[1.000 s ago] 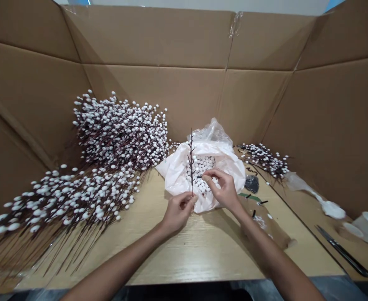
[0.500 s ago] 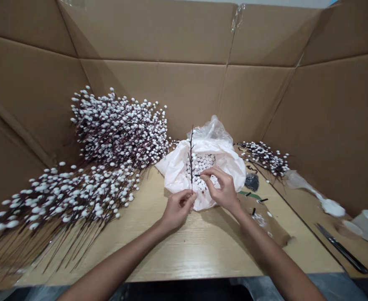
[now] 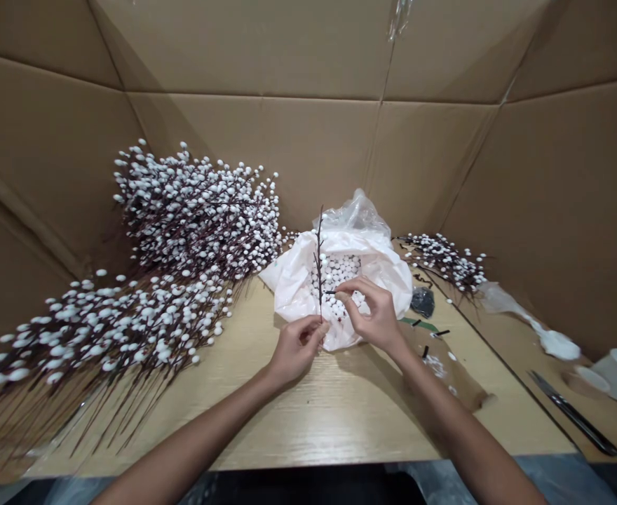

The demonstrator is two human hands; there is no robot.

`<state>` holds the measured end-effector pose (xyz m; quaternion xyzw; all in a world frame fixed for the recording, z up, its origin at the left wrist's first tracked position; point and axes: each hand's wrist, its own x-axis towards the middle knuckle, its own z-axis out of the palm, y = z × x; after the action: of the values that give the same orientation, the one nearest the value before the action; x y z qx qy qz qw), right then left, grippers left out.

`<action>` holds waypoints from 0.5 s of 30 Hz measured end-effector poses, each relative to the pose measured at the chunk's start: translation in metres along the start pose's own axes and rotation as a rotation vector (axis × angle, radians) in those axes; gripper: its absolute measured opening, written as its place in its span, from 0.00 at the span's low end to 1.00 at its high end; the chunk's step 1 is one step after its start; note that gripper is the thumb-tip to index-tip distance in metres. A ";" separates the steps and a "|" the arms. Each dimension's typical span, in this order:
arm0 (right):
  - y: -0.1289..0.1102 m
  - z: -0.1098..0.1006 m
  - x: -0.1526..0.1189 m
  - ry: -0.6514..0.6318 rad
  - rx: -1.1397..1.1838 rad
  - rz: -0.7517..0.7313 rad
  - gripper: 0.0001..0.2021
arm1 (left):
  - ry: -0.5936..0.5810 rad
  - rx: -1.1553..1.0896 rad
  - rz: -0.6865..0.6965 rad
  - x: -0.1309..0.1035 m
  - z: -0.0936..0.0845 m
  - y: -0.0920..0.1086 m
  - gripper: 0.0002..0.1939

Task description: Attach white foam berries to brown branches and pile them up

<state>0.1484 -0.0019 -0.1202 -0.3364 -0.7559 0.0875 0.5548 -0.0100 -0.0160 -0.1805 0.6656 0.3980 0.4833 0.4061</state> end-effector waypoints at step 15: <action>0.003 0.002 -0.001 -0.004 0.038 0.062 0.05 | -0.011 -0.011 0.009 0.000 0.001 0.000 0.15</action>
<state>0.1485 0.0001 -0.1234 -0.3488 -0.7445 0.1197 0.5565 -0.0094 -0.0165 -0.1804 0.6677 0.3901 0.4836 0.4099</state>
